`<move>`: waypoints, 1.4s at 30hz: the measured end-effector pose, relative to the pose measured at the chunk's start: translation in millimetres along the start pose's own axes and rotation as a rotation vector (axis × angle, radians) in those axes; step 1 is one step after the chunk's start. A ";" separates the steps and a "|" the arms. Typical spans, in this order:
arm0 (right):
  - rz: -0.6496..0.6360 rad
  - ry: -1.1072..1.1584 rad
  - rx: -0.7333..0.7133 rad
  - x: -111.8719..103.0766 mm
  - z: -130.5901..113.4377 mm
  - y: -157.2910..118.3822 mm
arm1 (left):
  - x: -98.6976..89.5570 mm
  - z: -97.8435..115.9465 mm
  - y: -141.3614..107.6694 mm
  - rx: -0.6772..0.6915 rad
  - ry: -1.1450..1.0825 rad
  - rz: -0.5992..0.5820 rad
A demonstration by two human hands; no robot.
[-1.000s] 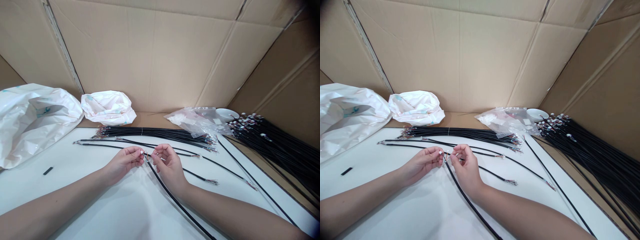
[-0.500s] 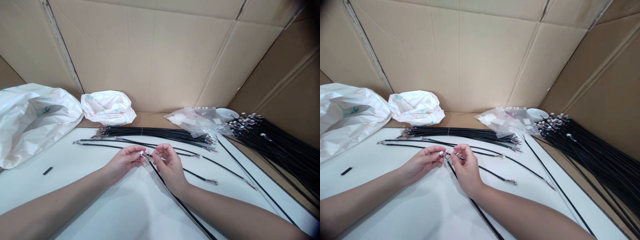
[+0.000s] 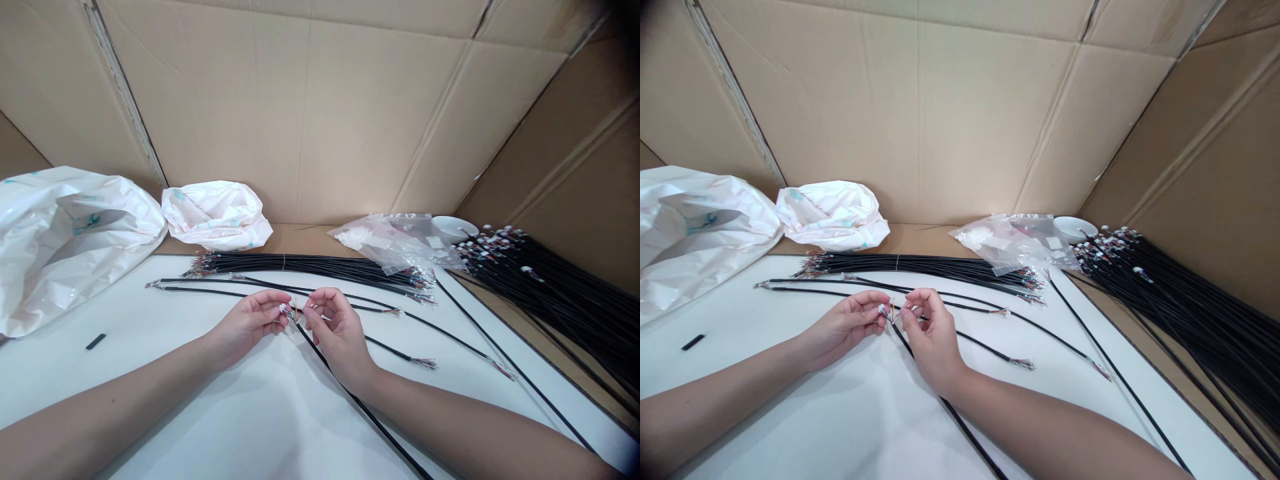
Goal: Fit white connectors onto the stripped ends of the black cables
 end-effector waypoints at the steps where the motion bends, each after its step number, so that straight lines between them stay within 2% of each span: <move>1: 0.000 -0.003 0.001 0.2 0.1 -0.1 | 0.1 -0.1 0.0 0.001 0.000 -0.003; 42: -0.054 -0.036 0.056 4.3 3.9 0.8 | 2.9 1.2 -0.8 0.023 0.019 -0.028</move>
Point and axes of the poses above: each hand's wrist, its own y-axis towards the middle knuckle, its own x-axis out of the palm, z = x × y, the point moved 7 cm from there along y, towards the middle knuckle, and after that the axes turned 7 degrees about y, right-handed, at the moved point
